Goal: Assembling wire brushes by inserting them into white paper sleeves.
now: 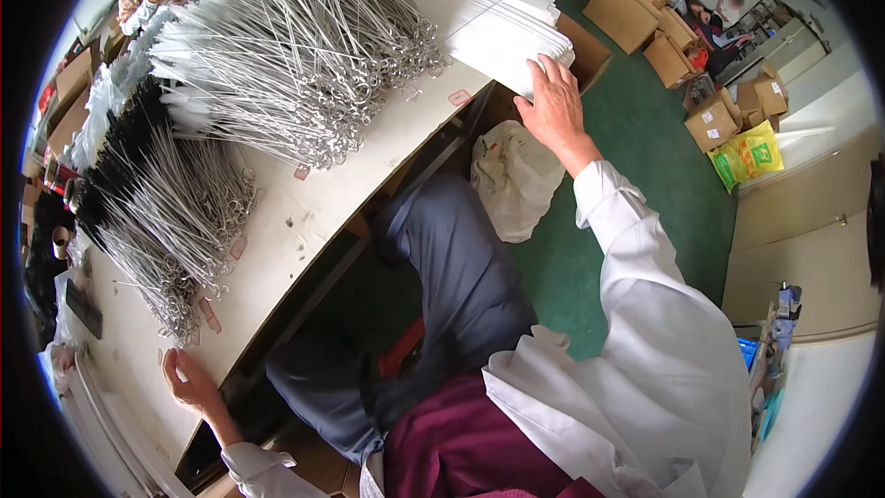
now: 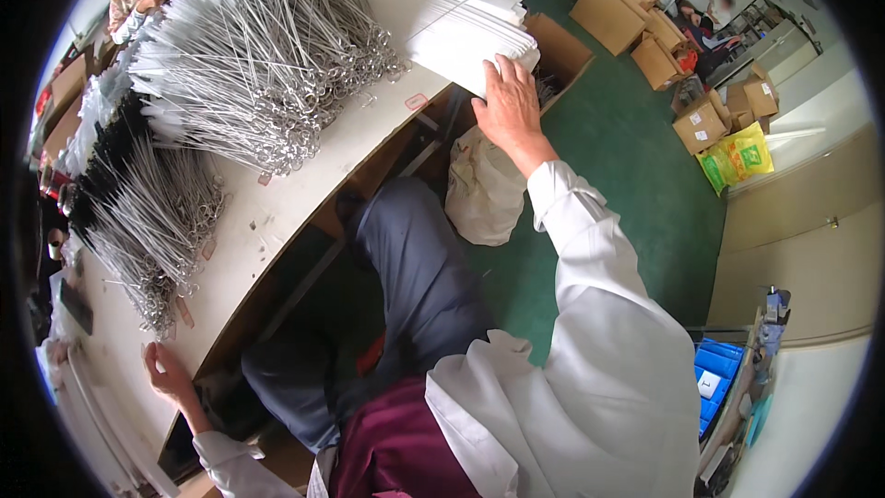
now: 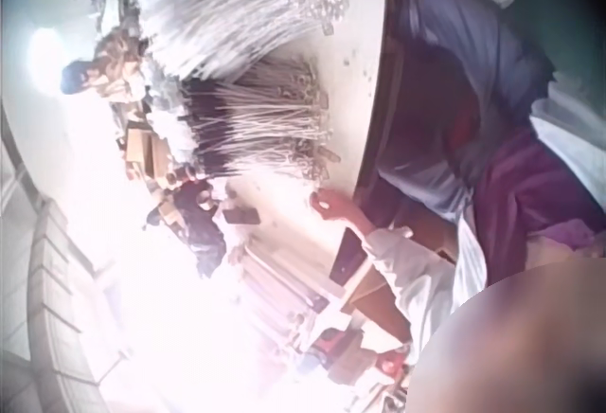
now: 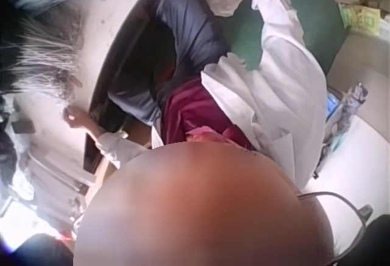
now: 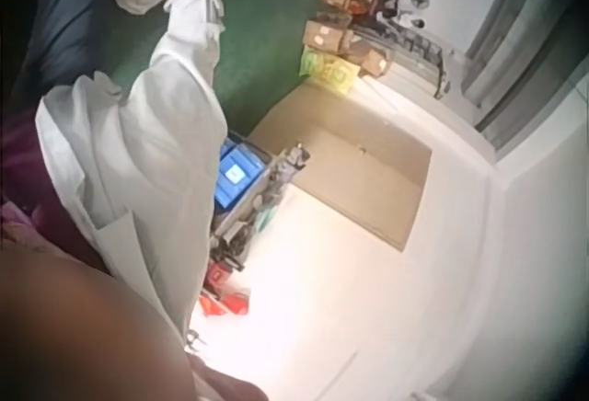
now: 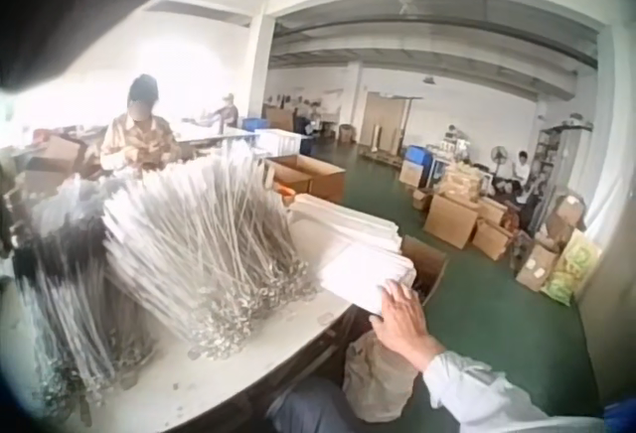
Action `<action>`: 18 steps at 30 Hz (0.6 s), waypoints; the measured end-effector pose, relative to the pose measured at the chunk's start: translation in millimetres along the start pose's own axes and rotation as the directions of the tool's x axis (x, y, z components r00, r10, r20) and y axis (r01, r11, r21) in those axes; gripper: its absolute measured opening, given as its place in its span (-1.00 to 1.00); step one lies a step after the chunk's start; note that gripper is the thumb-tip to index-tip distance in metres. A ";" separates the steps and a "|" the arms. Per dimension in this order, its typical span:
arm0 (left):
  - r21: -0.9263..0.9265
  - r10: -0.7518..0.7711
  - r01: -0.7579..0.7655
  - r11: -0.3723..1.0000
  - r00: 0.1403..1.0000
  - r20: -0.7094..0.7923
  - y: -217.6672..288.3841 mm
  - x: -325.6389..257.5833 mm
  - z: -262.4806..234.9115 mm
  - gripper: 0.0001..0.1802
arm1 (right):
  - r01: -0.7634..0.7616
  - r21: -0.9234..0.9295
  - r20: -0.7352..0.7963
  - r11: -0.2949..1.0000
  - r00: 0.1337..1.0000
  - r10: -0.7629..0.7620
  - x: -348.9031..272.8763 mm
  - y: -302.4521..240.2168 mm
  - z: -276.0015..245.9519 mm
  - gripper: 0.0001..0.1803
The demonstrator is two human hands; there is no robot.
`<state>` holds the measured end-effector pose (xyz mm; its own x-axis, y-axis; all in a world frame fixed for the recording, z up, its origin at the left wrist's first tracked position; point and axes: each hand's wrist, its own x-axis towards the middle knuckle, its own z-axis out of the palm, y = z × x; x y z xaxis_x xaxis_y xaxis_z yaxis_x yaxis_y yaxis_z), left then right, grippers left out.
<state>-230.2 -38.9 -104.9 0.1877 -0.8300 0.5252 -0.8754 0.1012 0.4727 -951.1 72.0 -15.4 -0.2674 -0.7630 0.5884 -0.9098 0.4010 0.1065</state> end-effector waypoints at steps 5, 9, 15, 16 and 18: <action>-0.009 0.032 -0.032 0.999 0.999 -0.021 2.6 -1.1 -2.4 -0.71 | -0.038 -0.055 0.191 0.998 0.980 0.048 10.4 14.0 15.3 -0.30; -0.004 0.093 -0.094 0.996 0.994 -0.049 2.6 -1.7 -1.4 -0.72 | -0.015 -0.054 0.150 0.998 0.988 0.023 14.4 16.0 15.8 -0.33; -0.006 0.068 -0.068 0.998 0.997 -0.032 7.3 -1.9 -2.0 -0.73 | -0.067 -0.044 0.096 0.997 0.993 0.071 21.6 29.7 3.8 -0.36; -0.007 0.066 -0.067 0.998 0.997 -0.034 6.3 -2.1 -1.7 -0.73 | -0.065 -0.044 0.094 0.997 0.993 0.069 24.0 31.5 1.3 -0.36; -0.007 0.095 -0.096 0.995 0.994 -0.051 4.5 -2.1 -0.8 -0.74 | -0.092 -0.042 0.039 0.995 0.995 0.094 29.7 34.4 -6.1 -0.33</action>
<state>-234.2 -36.2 -103.3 0.1259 -0.7874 0.6035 -0.8863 0.1840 0.4250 -988.3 66.2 10.7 -0.3637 -0.7412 0.5643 -0.8673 0.4904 0.0852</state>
